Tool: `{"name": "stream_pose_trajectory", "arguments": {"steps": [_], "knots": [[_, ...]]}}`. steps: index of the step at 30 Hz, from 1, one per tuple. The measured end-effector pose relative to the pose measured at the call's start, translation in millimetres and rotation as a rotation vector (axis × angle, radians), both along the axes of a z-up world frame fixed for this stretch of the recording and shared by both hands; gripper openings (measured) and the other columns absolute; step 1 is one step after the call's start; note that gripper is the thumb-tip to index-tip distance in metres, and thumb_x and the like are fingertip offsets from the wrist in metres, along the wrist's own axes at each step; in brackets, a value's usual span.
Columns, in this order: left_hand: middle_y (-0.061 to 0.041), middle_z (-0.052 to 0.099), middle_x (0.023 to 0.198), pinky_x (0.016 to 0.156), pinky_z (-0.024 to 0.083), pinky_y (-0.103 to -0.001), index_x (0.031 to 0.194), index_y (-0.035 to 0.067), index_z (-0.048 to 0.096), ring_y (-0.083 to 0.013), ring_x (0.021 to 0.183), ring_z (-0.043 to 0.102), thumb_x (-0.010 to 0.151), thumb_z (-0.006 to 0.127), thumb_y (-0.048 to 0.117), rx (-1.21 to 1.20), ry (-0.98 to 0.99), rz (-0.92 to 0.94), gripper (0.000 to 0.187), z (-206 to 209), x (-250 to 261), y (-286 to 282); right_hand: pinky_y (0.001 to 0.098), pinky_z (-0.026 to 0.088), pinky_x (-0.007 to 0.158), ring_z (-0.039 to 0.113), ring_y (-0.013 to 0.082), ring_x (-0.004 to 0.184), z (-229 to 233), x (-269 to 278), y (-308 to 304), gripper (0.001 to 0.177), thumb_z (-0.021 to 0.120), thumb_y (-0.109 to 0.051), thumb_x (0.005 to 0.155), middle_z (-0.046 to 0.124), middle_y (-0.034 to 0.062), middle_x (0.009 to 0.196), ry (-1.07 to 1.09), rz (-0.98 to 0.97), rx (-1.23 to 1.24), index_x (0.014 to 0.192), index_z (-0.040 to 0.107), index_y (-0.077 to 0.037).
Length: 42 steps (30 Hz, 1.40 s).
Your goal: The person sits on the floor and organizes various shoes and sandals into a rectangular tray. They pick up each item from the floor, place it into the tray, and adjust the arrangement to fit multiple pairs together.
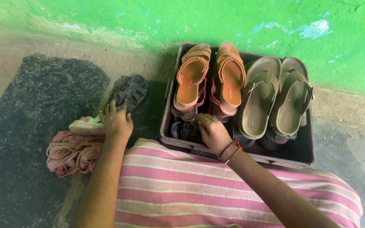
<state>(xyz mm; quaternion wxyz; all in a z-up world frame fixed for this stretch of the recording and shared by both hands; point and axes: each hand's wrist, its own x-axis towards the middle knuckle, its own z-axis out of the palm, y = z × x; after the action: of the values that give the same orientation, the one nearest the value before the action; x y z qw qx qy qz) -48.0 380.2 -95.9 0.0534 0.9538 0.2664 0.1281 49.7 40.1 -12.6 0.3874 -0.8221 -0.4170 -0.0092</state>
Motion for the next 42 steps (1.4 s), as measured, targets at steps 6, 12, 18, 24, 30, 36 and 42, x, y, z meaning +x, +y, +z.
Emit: {"name": "stream_pose_trajectory", "arguments": {"steps": [6,12,18,24,30,36,42], "knots": [[-0.012,0.043,0.155,0.122,0.019,-0.057,0.136,0.013,0.066,-0.0329,0.144,0.039,0.091,0.07,0.03,0.014,0.171,0.024,0.049,-13.6,4.9,18.1,0.0443,0.053,0.097,0.065,0.0406,0.112,-8.9,4.7,4.2,0.035,0.06,0.004,0.086,0.069,0.0229,0.12,-0.029,0.013,-0.034,0.12,0.066,0.002],[-0.011,0.038,0.158,0.119,0.015,-0.059,0.15,0.011,0.049,-0.033,0.143,0.036,0.09,0.066,0.036,0.011,0.267,0.062,0.067,-39.2,19.7,43.0,0.0462,0.049,0.103,0.064,0.0381,0.117,-13.9,1.3,7.6,0.037,0.062,0.004,0.08,0.07,0.0209,0.121,-0.215,0.034,-0.165,0.117,0.066,0.002],[-0.009,0.037,0.16,0.121,0.015,-0.059,0.153,0.009,0.045,-0.0331,0.146,0.033,0.094,0.063,0.041,0.006,0.408,0.076,0.069,-59.5,27.9,50.9,0.0471,0.048,0.104,0.063,0.0385,0.119,-6.3,0.2,6.4,0.039,0.064,0.002,0.08,0.07,0.0207,0.119,-0.192,0.044,-0.18,0.119,0.066,0.002],[-0.01,0.038,0.16,0.121,0.016,-0.058,0.153,0.005,0.045,-0.0331,0.15,0.028,0.093,0.064,0.046,0.008,0.444,0.12,0.075,-66.6,42.4,49.7,0.0472,0.048,0.104,0.063,0.0387,0.119,-4.4,0.1,7.6,0.039,0.062,0.003,0.083,0.07,0.0204,0.119,-0.15,0.041,-0.181,0.122,0.066,0.001],[-0.015,0.018,0.169,0.117,0.011,-0.062,0.156,0.009,0.033,-0.0408,0.152,0.015,0.089,0.068,0.042,0.053,0.609,0.177,0.082,-49.1,49.0,48.4,0.0476,0.048,0.103,0.063,0.0385,0.119,-4.3,-0.2,6.4,0.039,0.063,0.002,0.083,0.071,0.0202,0.119,-0.138,0.044,-0.185,0.122,0.066,0.001],[-0.02,0.022,0.165,0.117,0.007,-0.066,0.161,0.005,0.017,-0.0404,0.148,0.028,0.089,0.069,0.049,0.153,0.678,0.231,0.099,-57.8,52.1,68.8,0.0462,0.049,0.102,0.065,0.0376,0.116,-3.8,1.1,7.5,0.036,0.063,0.001,0.083,0.071,0.0203,0.118,-0.118,0.052,-0.188,0.119,0.067,0.003],[-0.013,0.064,0.137,0.12,0.008,-0.07,0.167,0.0,0.022,-0.0281,0.131,0.059,0.09,0.071,0.042,0.277,0.99,0.109,0.1,-41.1,56.7,54.6,0.0458,0.051,0.1,0.066,0.0377,0.114,-4.0,-1.8,5.8,0.033,0.064,0.001,0.083,0.071,0.0213,0.117,-0.1,0.045,-0.19,0.115,0.067,0.003]]}}
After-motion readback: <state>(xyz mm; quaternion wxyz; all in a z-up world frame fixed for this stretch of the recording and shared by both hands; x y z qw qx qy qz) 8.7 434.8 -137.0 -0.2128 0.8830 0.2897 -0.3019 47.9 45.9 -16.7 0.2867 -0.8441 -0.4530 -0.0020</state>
